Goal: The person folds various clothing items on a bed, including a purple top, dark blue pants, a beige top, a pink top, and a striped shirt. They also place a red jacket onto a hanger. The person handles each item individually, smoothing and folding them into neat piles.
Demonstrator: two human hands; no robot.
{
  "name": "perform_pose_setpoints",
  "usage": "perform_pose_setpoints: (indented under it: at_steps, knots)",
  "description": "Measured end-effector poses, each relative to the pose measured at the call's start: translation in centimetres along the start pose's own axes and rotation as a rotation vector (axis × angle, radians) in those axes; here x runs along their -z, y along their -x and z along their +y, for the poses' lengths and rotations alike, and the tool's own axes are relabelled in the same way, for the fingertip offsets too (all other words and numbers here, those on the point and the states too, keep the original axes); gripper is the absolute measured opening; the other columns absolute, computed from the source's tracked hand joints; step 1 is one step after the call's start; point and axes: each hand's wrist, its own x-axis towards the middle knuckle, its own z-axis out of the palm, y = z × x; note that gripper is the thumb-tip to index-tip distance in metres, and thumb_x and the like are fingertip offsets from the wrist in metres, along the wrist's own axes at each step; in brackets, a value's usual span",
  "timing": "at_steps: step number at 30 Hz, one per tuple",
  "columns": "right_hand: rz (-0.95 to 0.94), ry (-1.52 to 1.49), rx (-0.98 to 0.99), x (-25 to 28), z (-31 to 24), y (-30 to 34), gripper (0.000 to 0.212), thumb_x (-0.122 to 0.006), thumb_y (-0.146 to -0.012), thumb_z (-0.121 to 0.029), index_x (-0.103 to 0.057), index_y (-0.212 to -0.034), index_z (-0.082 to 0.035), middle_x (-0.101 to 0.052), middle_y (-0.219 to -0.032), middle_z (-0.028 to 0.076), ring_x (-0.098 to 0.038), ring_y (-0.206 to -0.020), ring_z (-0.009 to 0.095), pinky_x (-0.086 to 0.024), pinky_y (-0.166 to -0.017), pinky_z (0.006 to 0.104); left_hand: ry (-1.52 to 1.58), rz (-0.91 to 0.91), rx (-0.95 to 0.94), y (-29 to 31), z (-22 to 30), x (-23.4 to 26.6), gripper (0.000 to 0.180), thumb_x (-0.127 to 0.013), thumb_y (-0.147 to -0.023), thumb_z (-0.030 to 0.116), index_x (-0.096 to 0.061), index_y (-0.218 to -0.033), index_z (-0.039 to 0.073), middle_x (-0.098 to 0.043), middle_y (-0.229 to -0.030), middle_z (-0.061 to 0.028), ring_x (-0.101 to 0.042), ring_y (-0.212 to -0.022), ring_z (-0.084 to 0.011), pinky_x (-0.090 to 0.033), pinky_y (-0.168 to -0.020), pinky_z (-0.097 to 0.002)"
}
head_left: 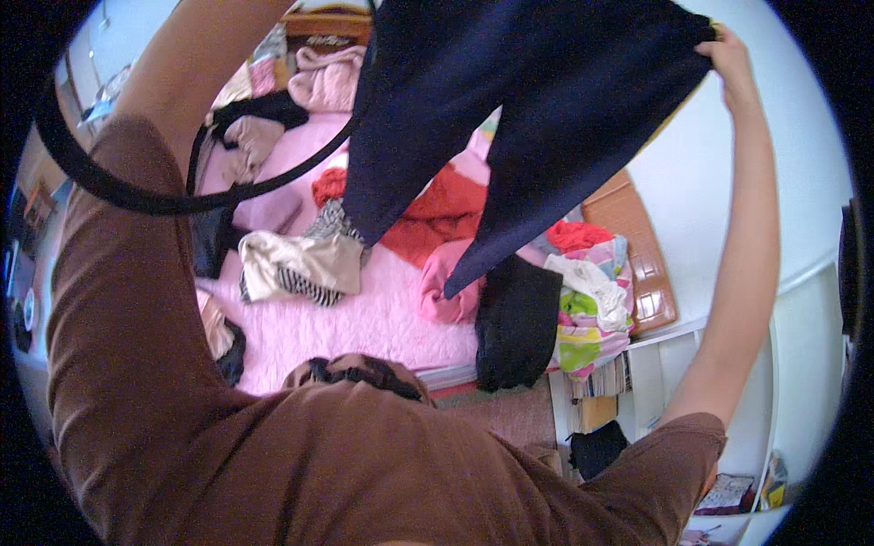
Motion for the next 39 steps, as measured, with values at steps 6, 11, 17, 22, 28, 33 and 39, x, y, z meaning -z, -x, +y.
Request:
perform_pose_setpoints:
  at_steps: [6, 11, 17, 22, 28, 33, 39]
  knots:
    - [-0.08, -0.307, -0.058, -1.9, -1.5, 3.5, 0.032, -0.048, -0.065, -0.002, -0.056, -0.096, 0.002, -0.053, -0.08, 0.003, -0.046, -0.077, 0.014, -0.038, -0.076, 0.026, 0.533, -0.402, 0.042, 3.1, 0.3, 1.0, 0.03, -0.07, -0.07, 0.006, -0.061, -0.098, 0.001, -0.064, -0.09, -0.0063, -0.059, -0.081, -0.0177, -0.048, -0.078, -0.032]
    - [-0.035, -0.422, -0.093, -1.8, -3.7, 4.9, 0.03, -0.052, -0.065, -0.005, -0.06, -0.093, 0.002, -0.056, -0.079, 0.006, -0.047, -0.076, 0.016, -0.037, -0.075, 0.0294, 0.546, -0.471, 0.067, 3.9, -0.9, 2.3, 0.031, -0.067, -0.078, 0.019, -0.06, -0.1, -0.001, -0.063, -0.094, -0.008, -0.059, -0.082, -0.0151, -0.049, -0.078, -0.0288]
    - [0.276, -0.226, -0.069, -2.7, -7.1, 6.5, 0.036, -0.051, -0.069, -0.004, -0.058, -0.102, 0.007, -0.062, -0.089, 0.011, -0.057, -0.082, 0.019, -0.043, -0.078, 0.0324, 0.171, -0.099, -0.064, 4.0, -0.6, 2.6, 0.037, -0.059, -0.084, 0.028, -0.058, -0.103, -0.004, -0.063, -0.097, -0.0103, -0.058, -0.09, -0.0199, -0.045, -0.084, -0.0317]
    - [0.906, -0.108, 0.385, -2.8, -13.2, 13.3, 0.031, -0.052, -0.069, -0.002, -0.055, -0.098, 0.008, -0.062, -0.092, 0.016, -0.06, -0.084, 0.021, -0.046, -0.081, 0.031, 0.255, 0.715, -0.268, 9.8, 6.2, 1.6, 0.026, -0.054, -0.085, 0.018, -0.056, -0.098, -0.004, -0.061, -0.087, -0.0126, -0.055, -0.08, -0.0193, -0.043, -0.073, -0.0319]
    - [1.247, -0.168, 0.55, 2.3, -6.9, 10.3, 0.029, -0.051, -0.079, -0.012, -0.056, -0.102, 0.004, -0.061, -0.099, 0.018, -0.061, -0.082, 0.024, -0.049, -0.078, 0.033, 0.081, 1.117, -0.681, 9.0, 9.2, 3.0, 0.027, -0.044, -0.092, 0.023, -0.049, -0.104, -0.001, -0.055, -0.093, -0.0131, -0.051, -0.085, -0.0199, -0.042, -0.078, -0.0314]
    - [0.444, -0.384, 0.185, -6.6, -7.6, 1.6, 0.032, -0.052, -0.084, -0.018, -0.053, -0.108, 0.003, -0.06, -0.103, 0.015, -0.059, -0.092, 0.026, -0.047, -0.081, 0.0354, 0.924, -0.069, -0.428, 7.4, 13.6, -4.1, 0.036, -0.049, -0.09, 0.028, -0.05, -0.112, 0.0, -0.057, -0.101, -0.0134, -0.053, -0.093, -0.0233, -0.041, -0.085, -0.0333]
    - [-0.122, -1.229, -0.015, -13.0, -15.2, 7.0, 0.035, -0.048, -0.088, -0.019, -0.048, -0.115, 0.003, -0.059, -0.107, 0.014, -0.056, -0.096, 0.026, -0.045, -0.086, 0.0325, 0.834, -0.179, -0.054, 8.4, 8.9, -3.7, 0.033, -0.051, -0.089, 0.03, -0.056, -0.106, 0.002, -0.06, -0.092, -0.0117, -0.057, -0.084, -0.0226, -0.045, -0.077, -0.0322]
